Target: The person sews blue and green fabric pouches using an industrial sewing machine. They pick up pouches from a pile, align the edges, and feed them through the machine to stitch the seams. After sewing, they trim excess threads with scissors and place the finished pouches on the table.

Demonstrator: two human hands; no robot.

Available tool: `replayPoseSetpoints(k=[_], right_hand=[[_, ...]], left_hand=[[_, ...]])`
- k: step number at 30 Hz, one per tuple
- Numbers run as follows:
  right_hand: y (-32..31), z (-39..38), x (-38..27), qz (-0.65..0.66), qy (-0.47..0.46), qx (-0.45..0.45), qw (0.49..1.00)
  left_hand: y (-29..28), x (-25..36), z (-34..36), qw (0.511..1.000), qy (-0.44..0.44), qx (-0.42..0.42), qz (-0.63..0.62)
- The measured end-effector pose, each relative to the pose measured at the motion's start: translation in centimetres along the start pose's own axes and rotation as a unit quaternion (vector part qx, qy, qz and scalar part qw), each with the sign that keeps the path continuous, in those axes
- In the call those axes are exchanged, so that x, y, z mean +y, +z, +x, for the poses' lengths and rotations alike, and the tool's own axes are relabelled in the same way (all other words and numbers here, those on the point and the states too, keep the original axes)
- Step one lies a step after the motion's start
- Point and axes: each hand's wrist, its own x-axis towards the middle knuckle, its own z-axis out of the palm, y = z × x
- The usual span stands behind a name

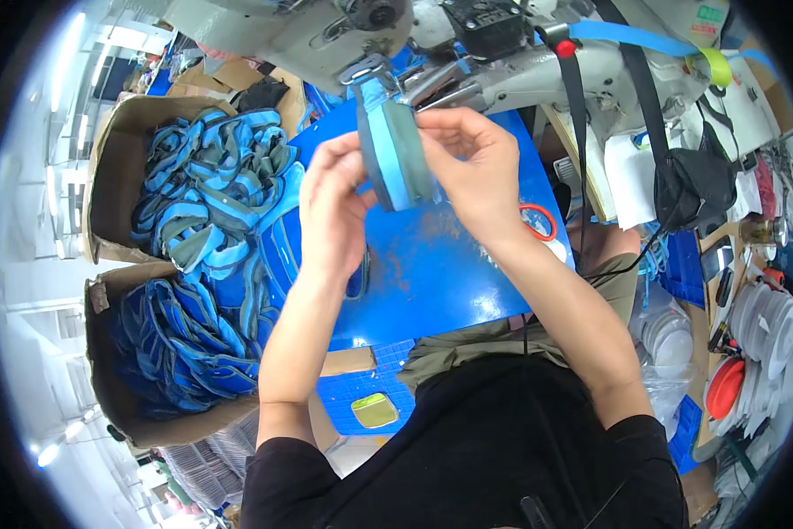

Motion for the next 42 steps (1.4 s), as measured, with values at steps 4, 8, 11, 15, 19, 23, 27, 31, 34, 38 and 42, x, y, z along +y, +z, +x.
replayPoseSetpoints(k=[4, 8, 11, 15, 19, 23, 27, 31, 34, 38, 42], right_hand=[[-0.4, -0.5, 0.2, -0.091, -0.123, 0.005, 0.988], [-1.2, -1.0, 1.5, -0.157, -0.156, -0.002, 0.975], [-1.2, -1.3, 2.0, -0.184, -0.178, -0.005, 0.967], [-0.7, -1.2, 2.2, -0.192, -0.195, 0.012, 0.962], [-0.4, -1.2, 2.4, -0.175, -0.168, 0.022, 0.970], [-0.2, -1.2, 2.5, -0.148, -0.158, 0.019, 0.976], [-0.2, -1.1, 2.7, -0.131, -0.176, 0.022, 0.975], [-0.4, -1.1, 2.8, -0.124, -0.172, 0.016, 0.977], [-0.3, -1.1, 2.7, -0.148, -0.178, 0.025, 0.972], [-0.4, -0.9, 2.2, -0.128, -0.124, 0.008, 0.984], [-0.5, -0.7, 1.3, -0.043, -0.007, -0.018, 0.999]], left_hand=[[-0.1, -0.1, 1.5, 0.997, -0.046, -0.018, 0.052], [1.8, 1.6, 1.4, 0.999, -0.047, -0.009, -0.007], [1.1, 1.3, 1.7, 0.997, -0.005, -0.031, 0.069], [1.3, 1.1, 2.3, 0.993, 0.002, -0.063, 0.102], [0.9, 1.7, 2.4, 0.992, -0.107, -0.068, -0.017], [0.8, 0.1, 2.6, 0.997, -0.026, -0.050, 0.051], [1.3, -0.4, 3.0, 0.992, 0.055, -0.034, 0.110], [1.6, -0.6, 3.2, 0.989, 0.074, -0.026, 0.129], [1.6, -0.7, 3.3, 0.988, 0.079, -0.026, 0.131], [1.6, -0.6, 4.0, 0.989, 0.081, -0.023, 0.122], [1.7, 0.0, 5.1, 0.993, 0.049, -0.027, 0.101]])
